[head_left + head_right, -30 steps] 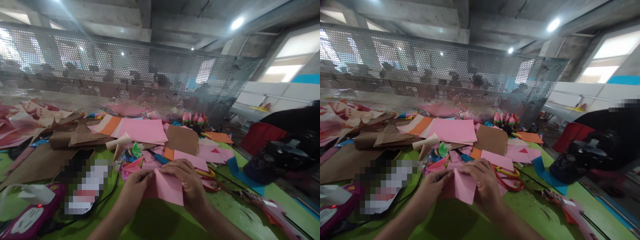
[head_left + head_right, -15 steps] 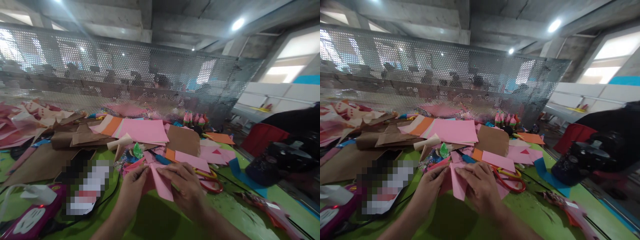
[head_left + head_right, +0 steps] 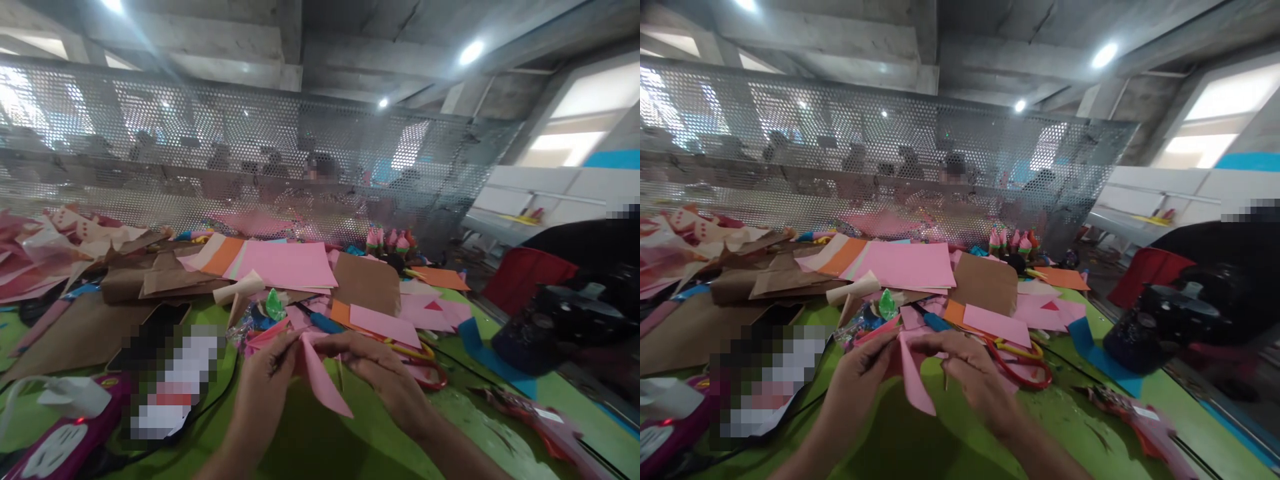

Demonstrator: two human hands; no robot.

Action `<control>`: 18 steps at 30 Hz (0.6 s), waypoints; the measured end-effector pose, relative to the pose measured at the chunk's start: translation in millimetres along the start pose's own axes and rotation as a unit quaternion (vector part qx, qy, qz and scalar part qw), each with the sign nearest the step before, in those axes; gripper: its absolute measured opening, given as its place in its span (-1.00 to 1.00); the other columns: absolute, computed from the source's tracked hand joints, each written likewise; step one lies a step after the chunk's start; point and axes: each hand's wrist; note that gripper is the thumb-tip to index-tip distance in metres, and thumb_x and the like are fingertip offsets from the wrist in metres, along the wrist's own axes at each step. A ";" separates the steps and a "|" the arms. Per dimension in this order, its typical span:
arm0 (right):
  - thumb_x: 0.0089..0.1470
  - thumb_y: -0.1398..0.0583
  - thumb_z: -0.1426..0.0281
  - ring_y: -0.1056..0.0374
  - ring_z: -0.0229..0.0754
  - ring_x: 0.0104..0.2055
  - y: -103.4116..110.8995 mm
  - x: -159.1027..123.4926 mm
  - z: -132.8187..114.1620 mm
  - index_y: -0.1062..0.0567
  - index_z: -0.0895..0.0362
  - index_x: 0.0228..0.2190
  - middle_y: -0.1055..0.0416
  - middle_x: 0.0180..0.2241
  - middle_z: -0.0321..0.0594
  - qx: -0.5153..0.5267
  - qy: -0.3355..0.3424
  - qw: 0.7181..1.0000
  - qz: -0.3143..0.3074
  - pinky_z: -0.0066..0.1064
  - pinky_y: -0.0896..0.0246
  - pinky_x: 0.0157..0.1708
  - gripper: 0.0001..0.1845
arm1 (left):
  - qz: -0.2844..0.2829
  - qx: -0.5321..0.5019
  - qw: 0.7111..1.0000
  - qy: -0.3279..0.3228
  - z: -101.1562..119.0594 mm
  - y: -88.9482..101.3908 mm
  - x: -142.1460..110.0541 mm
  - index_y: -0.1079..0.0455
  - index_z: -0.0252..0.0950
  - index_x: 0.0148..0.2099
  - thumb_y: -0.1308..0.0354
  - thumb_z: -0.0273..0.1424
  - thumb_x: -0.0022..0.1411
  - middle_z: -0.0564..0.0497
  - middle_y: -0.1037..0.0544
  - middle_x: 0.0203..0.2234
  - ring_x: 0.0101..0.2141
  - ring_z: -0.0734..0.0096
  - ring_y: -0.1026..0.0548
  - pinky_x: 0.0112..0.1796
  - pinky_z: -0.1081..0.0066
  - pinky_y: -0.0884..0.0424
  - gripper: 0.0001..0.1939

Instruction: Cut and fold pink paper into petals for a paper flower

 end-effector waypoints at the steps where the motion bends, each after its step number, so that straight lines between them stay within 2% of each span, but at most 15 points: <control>1: 0.12 -0.03 0.52 -0.35 -0.06 0.04 0.1 0.2 -2.5 -0.52 0.00 -0.05 -0.48 -0.02 -0.19 0.024 -0.014 1.000 -0.006 -0.17 -0.23 0.05 -0.56 | -0.006 0.011 1.000 -0.013 -0.6 0.1 -0.6 -0.53 -0.22 -0.07 -0.06 -0.35 0.22 -0.05 -0.62 -0.15 -0.17 0.18 -0.57 -0.10 0.22 -0.46 -0.70; 4: 0.14 -0.10 0.39 -0.37 -0.02 0.02 -2.7 -0.3 -7.9 -0.55 0.02 -0.10 -0.50 -0.06 -0.16 0.047 -0.030 0.998 0.014 -0.17 -0.25 0.01 -0.68 | -0.012 0.059 0.997 -0.057 0.4 0.1 -2.1 -0.53 -0.20 -0.06 -0.06 -0.33 0.24 -0.04 -0.63 -0.17 -0.14 0.17 -0.55 -0.09 0.24 -0.43 -0.71; 8: 0.06 -0.27 0.22 -0.40 -0.02 -0.06 -12.5 -3.4 -2.7 -0.52 -0.02 -0.12 -0.51 -0.11 -0.19 -0.049 -0.008 0.997 0.066 -0.24 -0.28 -0.10 -0.69 | -0.025 0.095 0.992 -0.083 4.0 -0.9 -4.6 -0.53 -0.19 -0.06 -0.06 -0.32 0.24 -0.04 -0.64 -0.21 -0.18 0.16 -0.57 -0.13 0.29 -0.45 -0.71; 12: 0.09 -0.26 0.28 -0.39 -0.11 -0.16 -21.9 -4.0 7.9 -0.51 0.01 -0.21 -0.51 -0.22 -0.24 -0.138 0.049 0.982 0.121 -0.33 -0.25 -0.17 -0.81 | -0.033 0.115 0.991 -0.062 4.9 -3.1 -6.8 -0.51 -0.16 -0.03 -0.03 -0.32 0.27 0.00 -0.65 -0.21 -0.22 0.20 -0.59 -0.19 0.33 -0.47 -0.70; 15: 0.14 -0.22 0.35 -0.39 -0.15 -0.22 -24.3 -2.5 13.0 -0.50 0.03 -0.28 -0.51 -0.27 -0.26 -0.156 0.060 0.977 0.135 -0.36 -0.24 -0.22 -0.92 | -0.056 0.120 0.990 -0.057 5.7 -4.5 -7.4 -0.51 -0.16 -0.02 -0.03 -0.33 0.27 0.01 -0.64 -0.18 -0.19 0.21 -0.58 -0.20 0.36 -0.47 -0.70; 18: 0.12 -0.23 0.39 -0.39 -0.15 -0.22 -23.2 -1.6 16.4 -0.49 0.03 -0.28 -0.51 -0.28 -0.27 -0.166 0.074 0.973 0.144 -0.36 -0.24 -0.21 -0.92 | -0.064 0.118 0.988 -0.072 6.2 -5.6 -7.5 -0.49 -0.16 -0.01 -0.04 -0.41 0.25 0.02 -0.62 -0.15 -0.13 0.23 -0.56 -0.15 0.40 -0.45 -0.68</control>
Point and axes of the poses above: each hand's wrist, its own x-axis towards the middle knuckle, its own y-axis out of the back of the hand, z = x × y
